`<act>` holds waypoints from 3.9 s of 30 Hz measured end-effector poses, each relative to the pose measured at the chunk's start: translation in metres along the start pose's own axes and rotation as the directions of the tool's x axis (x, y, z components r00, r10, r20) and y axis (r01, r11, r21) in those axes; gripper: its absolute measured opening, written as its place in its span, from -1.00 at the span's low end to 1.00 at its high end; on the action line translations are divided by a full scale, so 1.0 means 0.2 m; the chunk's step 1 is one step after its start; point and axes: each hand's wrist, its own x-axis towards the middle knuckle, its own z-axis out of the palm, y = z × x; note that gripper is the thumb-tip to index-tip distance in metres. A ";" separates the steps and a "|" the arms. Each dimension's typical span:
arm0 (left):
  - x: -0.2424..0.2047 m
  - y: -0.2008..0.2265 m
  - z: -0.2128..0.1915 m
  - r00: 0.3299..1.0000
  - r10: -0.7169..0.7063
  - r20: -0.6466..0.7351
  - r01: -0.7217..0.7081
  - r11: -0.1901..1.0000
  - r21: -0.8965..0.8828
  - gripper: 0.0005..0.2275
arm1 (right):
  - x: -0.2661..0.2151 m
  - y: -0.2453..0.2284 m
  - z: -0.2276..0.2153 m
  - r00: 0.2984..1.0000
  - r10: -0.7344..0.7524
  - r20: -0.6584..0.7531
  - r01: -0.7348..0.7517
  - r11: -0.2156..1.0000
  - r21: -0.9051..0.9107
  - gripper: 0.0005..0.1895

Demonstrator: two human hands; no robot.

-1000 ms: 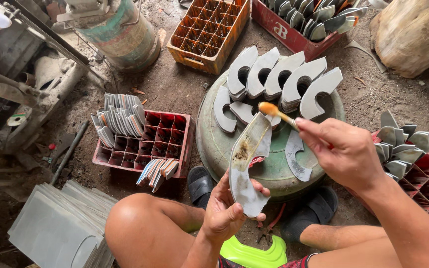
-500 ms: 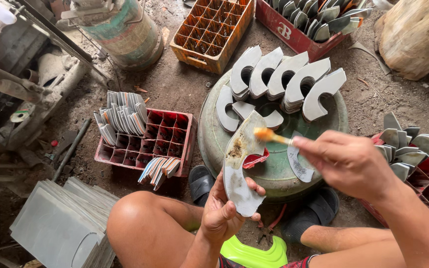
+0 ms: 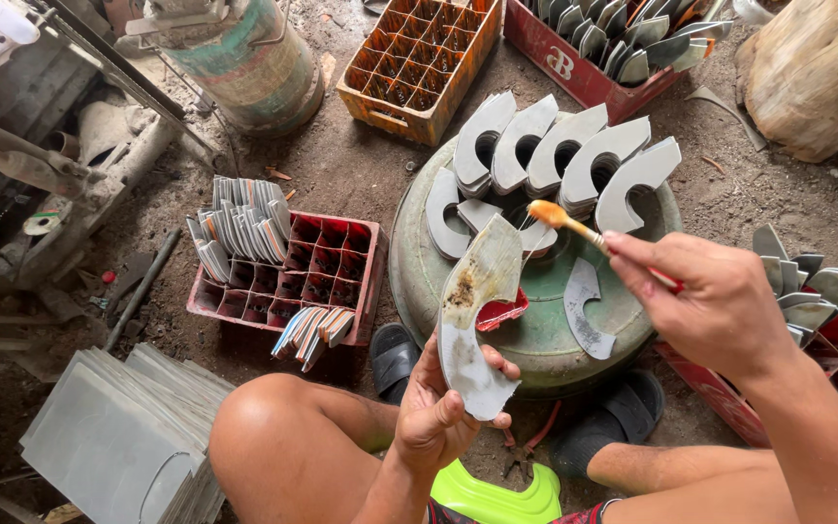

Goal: The person sits on the ground and applies a red coating to curved metal pieces using a toothbrush. They repeatedly dip the brush into a small container and paint each piece before placing it into a red crate.

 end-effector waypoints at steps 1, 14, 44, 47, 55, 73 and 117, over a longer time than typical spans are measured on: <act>0.00 0.00 0.00 1.000 -0.004 0.003 0.004 1.000 -0.006 -0.33 | 0.00 -0.01 0.00 1.000 0.005 0.021 -0.006 0.999 0.042 -0.72; 0.02 0.01 0.03 1.000 -0.017 0.005 0.017 1.000 0.014 -0.35 | -0.01 -0.08 0.07 0.985 -0.072 0.159 0.073 0.997 -0.001 -0.67; 0.03 0.05 0.10 1.000 0.023 -0.017 -0.024 0.999 -0.045 -0.35 | -0.01 -0.06 0.08 0.961 -0.121 0.251 0.115 0.993 0.038 -0.67; 0.04 0.04 0.10 0.999 0.036 -0.008 -0.036 0.999 -0.024 -0.35 | -0.01 -0.08 0.05 0.996 -0.073 0.055 0.075 0.996 -0.039 -0.64; 0.01 0.01 0.06 0.998 0.041 -0.038 -0.040 0.999 0.026 -0.33 | -0.02 -0.09 0.10 0.986 -0.029 0.161 0.043 0.995 -0.085 -0.65; 0.02 0.00 0.04 0.995 0.099 -0.013 -0.099 0.995 0.015 -0.30 | -0.02 -0.10 0.07 0.973 -0.225 0.054 0.231 0.965 -0.127 -0.60; 0.34 0.43 0.40 0.981 -0.020 0.194 -0.178 -0.501 0.847 -0.57 | 0.04 -0.01 0.01 0.963 -0.116 0.243 0.141 0.986 -0.088 -0.58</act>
